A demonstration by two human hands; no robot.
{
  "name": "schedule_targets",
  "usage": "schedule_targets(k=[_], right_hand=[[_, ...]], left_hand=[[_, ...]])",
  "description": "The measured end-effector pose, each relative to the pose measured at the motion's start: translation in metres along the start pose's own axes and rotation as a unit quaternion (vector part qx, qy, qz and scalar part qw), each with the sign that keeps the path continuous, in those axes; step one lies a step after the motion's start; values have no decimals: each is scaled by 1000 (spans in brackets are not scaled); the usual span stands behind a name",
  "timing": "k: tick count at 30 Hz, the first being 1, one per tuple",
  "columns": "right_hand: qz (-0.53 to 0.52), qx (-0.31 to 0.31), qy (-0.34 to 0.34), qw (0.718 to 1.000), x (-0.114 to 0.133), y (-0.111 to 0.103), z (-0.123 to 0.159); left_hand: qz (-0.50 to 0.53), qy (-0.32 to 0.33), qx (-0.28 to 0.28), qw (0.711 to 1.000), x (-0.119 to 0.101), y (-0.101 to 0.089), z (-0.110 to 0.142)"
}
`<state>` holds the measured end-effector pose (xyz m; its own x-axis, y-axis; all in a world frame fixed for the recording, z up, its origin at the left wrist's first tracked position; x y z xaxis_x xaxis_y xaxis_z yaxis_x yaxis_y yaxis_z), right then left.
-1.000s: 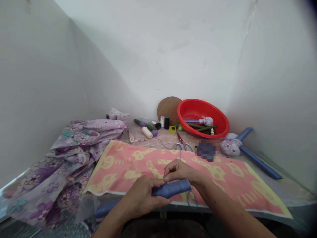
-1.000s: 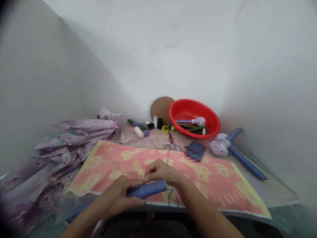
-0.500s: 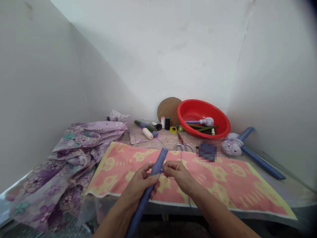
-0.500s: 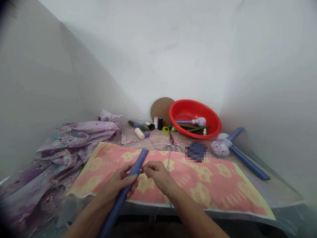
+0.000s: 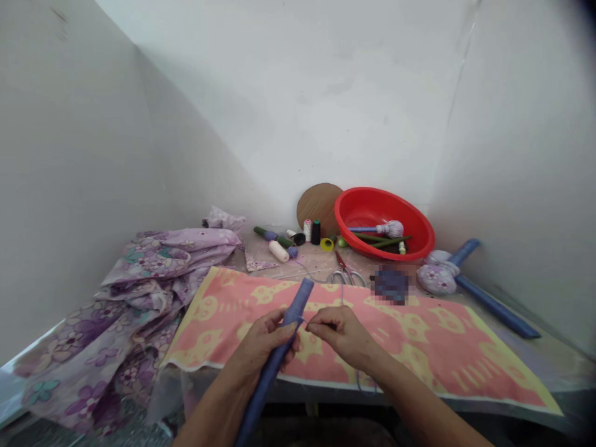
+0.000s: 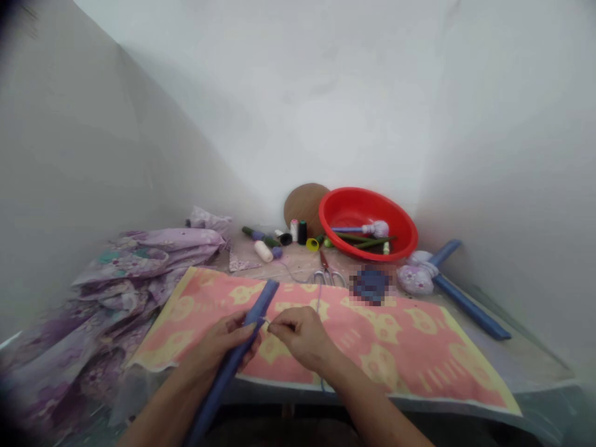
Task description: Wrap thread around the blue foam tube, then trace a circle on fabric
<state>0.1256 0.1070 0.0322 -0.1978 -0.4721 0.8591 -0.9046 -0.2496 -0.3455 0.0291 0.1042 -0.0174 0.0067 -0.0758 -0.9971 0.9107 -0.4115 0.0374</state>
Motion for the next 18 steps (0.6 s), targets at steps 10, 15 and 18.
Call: schedule_targets(k=[10,15,18], right_hand=[[95,3,-47,994,11,6,6],[116,-7,-66,991,15,5,10],[129,-9,-75,989,15,5,10]], left_hand=[[-2,16,1,1000,-5,2,2],[-34,16,-11,999,-5,0,2],[-93,24,-27,995,-8,-2,1]])
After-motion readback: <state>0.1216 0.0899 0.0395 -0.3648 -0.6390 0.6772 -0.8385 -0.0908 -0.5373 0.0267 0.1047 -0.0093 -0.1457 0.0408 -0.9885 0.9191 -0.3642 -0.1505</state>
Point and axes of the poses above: each hand's wrist, its own z-axis away from the middle knuckle, its own y-axis out of the palm, x = y × z, the point moved 10 cm from there along -z, towards the middle knuckle, and after that the axes turned 11 degrees about -z, right-handed, at the moved point
